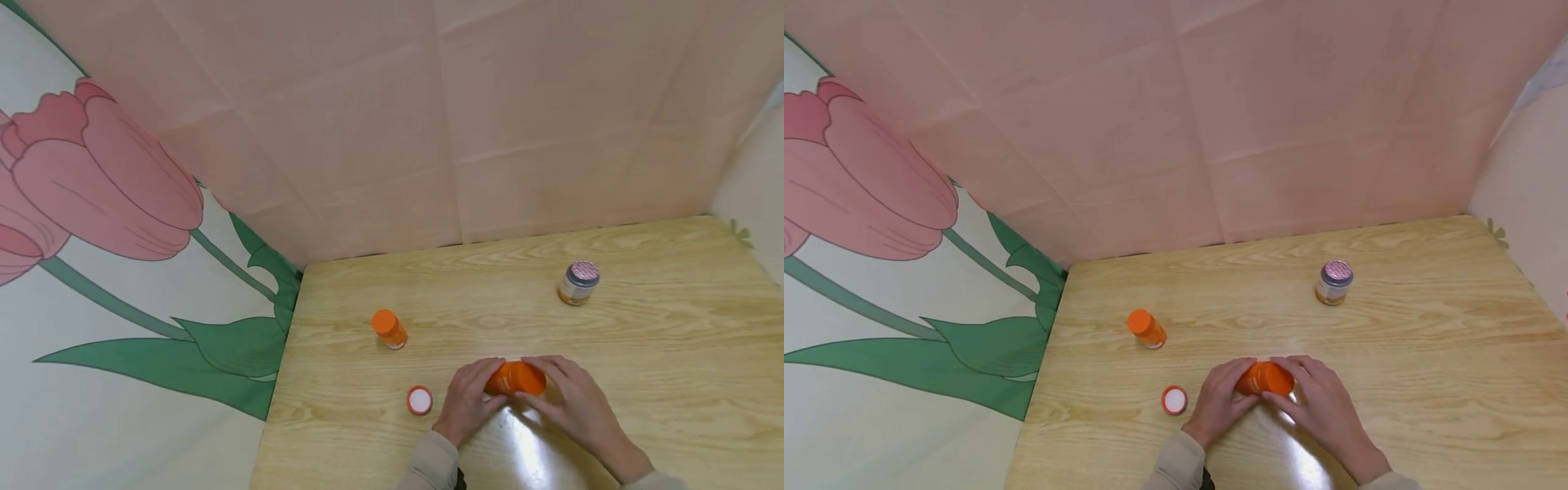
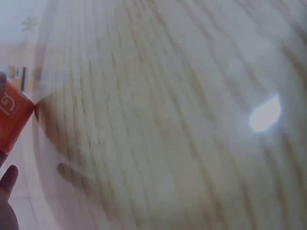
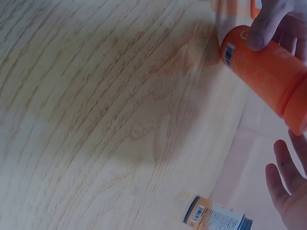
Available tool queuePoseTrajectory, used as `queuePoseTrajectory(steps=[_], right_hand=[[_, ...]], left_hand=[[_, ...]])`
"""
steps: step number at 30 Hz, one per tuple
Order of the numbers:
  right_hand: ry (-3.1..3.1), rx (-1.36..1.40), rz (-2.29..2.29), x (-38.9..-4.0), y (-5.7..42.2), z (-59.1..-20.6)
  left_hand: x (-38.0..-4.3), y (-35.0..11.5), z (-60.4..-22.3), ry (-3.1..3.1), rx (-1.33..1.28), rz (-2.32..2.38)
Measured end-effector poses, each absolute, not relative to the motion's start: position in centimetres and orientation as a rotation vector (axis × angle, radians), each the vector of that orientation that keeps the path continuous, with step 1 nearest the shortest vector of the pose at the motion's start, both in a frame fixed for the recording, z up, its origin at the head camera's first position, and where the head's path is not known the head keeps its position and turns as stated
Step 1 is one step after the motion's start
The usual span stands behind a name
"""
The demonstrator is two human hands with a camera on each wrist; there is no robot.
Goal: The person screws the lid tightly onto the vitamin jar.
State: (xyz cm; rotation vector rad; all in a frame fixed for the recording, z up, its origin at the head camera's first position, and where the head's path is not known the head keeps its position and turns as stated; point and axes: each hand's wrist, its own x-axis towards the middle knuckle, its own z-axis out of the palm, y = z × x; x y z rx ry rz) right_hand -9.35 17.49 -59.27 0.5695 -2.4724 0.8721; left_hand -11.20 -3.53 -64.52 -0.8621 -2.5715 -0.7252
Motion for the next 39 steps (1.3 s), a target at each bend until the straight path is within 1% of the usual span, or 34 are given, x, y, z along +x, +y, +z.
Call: queuePoseTrajectory(steps=[10, 13, 19, 22, 39], right_hand=[[-2.600, 0.403, 0.931, -9.07, 16.62, -58.73], [-2.605, 0.470, 0.978, -9.03, 16.64, -58.74], [-2.480, 0.746, 0.995, -9.38, 17.35, -59.05], [-2.431, 0.804, 0.973, -9.64, 17.53, -59.12], [-2.435, 0.670, 0.930, -9.61, 17.10, -59.35]], left_hand=[[-11.11, -3.39, -64.71, -2.577, -0.827, -0.724], [-11.09, -3.41, -64.62, -2.591, -0.811, -0.742], [-11.24, -3.68, -64.37, -2.610, -0.799, -0.776], [-11.35, -3.80, -64.35, -2.597, -0.811, -0.767], [-11.35, -3.49, -64.99, -2.556, -0.775, -0.792]])
